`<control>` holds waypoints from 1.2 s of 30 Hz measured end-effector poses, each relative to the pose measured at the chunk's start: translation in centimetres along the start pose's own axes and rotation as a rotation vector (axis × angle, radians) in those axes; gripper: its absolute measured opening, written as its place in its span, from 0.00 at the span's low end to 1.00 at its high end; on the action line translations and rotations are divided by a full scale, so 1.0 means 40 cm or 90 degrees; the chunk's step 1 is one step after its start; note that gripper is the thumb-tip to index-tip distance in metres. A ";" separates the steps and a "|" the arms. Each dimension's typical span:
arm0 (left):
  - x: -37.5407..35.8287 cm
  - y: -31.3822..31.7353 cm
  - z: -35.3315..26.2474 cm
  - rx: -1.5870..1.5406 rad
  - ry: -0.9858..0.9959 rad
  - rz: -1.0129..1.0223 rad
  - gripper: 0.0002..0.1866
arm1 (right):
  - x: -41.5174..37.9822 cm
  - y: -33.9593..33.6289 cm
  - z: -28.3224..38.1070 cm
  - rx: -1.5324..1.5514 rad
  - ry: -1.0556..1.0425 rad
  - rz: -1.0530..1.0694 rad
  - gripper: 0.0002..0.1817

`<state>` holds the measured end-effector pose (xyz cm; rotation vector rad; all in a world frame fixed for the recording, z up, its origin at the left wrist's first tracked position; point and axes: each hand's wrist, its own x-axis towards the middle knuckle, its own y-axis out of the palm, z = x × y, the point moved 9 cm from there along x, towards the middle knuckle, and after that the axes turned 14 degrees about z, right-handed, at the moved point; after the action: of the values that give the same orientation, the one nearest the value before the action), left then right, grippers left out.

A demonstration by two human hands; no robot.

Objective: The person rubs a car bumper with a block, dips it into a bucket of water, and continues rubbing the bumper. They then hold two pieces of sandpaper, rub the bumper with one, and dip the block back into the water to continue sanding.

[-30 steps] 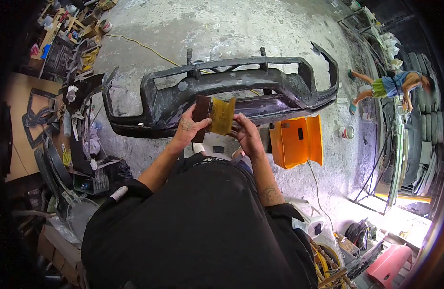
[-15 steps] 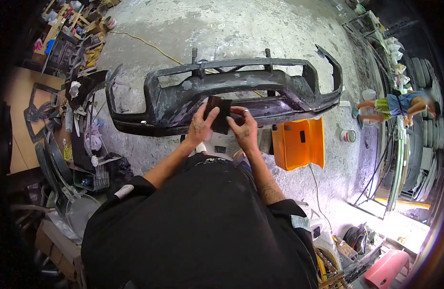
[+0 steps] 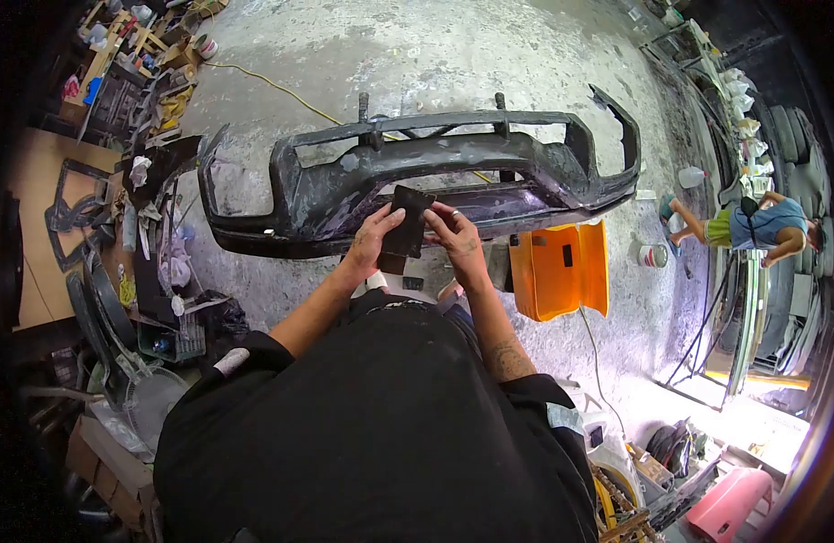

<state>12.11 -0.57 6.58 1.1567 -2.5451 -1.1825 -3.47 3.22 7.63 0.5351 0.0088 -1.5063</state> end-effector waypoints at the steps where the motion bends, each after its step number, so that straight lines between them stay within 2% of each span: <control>1: -0.002 -0.003 0.002 0.001 0.000 0.000 0.19 | 0.002 0.001 -0.008 0.006 0.004 0.000 0.23; 7: 0.000 -0.007 0.022 -0.006 -0.017 0.007 0.22 | 0.004 -0.013 -0.002 0.055 -0.023 -0.020 0.21; 9: 0.009 -0.021 0.029 -0.013 0.018 -0.011 0.26 | 0.000 -0.009 0.014 0.062 -0.016 -0.026 0.19; 11: -0.007 -0.037 0.033 -0.023 -0.019 -0.049 0.27 | -0.026 -0.020 0.107 -0.085 -0.183 -0.102 0.14; 12: -0.020 -0.047 0.041 -0.035 -0.060 -0.086 0.28 | -0.033 -0.015 0.131 -0.122 -0.198 -0.104 0.09; 13: -0.023 -0.052 0.042 -0.035 -0.061 -0.088 0.28 | -0.035 -0.010 0.145 -0.121 -0.197 -0.102 0.09; 15: -0.019 -0.042 0.046 -0.101 -0.066 -0.041 0.30 | -0.079 0.093 0.265 -0.588 -0.421 -0.055 0.11; 16: -0.016 -0.044 0.044 -0.100 -0.067 -0.040 0.30 | -0.085 0.126 0.273 -0.671 -0.426 -0.028 0.13; 17: -0.009 -0.027 0.044 -0.132 -0.066 0.011 0.30 | -0.082 0.117 0.263 -0.672 -0.425 -0.028 0.13; 19: 0.000 -0.010 0.041 -0.165 -0.061 0.060 0.30 | -0.055 0.156 0.182 -0.814 -0.408 0.171 0.13; 22: 0.008 0.007 0.012 -0.172 -0.021 0.073 0.28 | -0.058 0.155 0.149 -0.844 -0.400 0.180 0.15; 23: 0.006 0.011 0.001 -0.118 -0.022 0.073 0.27 | -0.065 0.153 0.152 -0.866 -0.414 0.165 0.18; 25: 0.002 0.005 0.003 -0.064 -0.027 0.072 0.27 | -0.070 0.154 0.144 -0.847 -0.373 0.183 0.18; 27: -0.005 -0.036 0.015 -0.052 -0.044 -0.008 0.28 | -0.083 0.148 0.176 -0.780 -0.419 0.103 0.16; 28: -0.006 -0.041 0.011 -0.051 -0.044 -0.008 0.28 | -0.085 0.148 0.169 -0.779 -0.419 0.103 0.16; 30: -0.006 -0.032 -0.004 -0.047 -0.024 0.030 0.27 | -0.070 0.042 0.141 -0.573 -0.293 -0.072 0.19; 31: -0.009 -0.030 -0.007 -0.048 -0.025 0.030 0.27 | -0.064 0.033 0.124 -0.574 -0.291 -0.072 0.19; 33: -0.010 -0.014 -0.012 -0.060 -0.029 0.058 0.30 | -0.017 -0.049 -0.039 0.044 0.011 -0.077 0.26; 34: -0.010 -0.009 -0.010 -0.061 -0.031 0.060 0.30 | -0.007 -0.048 -0.067 0.175 0.042 -0.068 0.28; 36: -0.009 0.005 -0.006 -0.034 -0.040 0.070 0.28 | 0.006 -0.051 -0.066 0.181 0.010 -0.062 0.27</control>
<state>12.34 -0.42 6.95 0.9707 -2.5684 -1.2707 -4.55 3.97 4.53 0.7844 -0.1717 -1.6085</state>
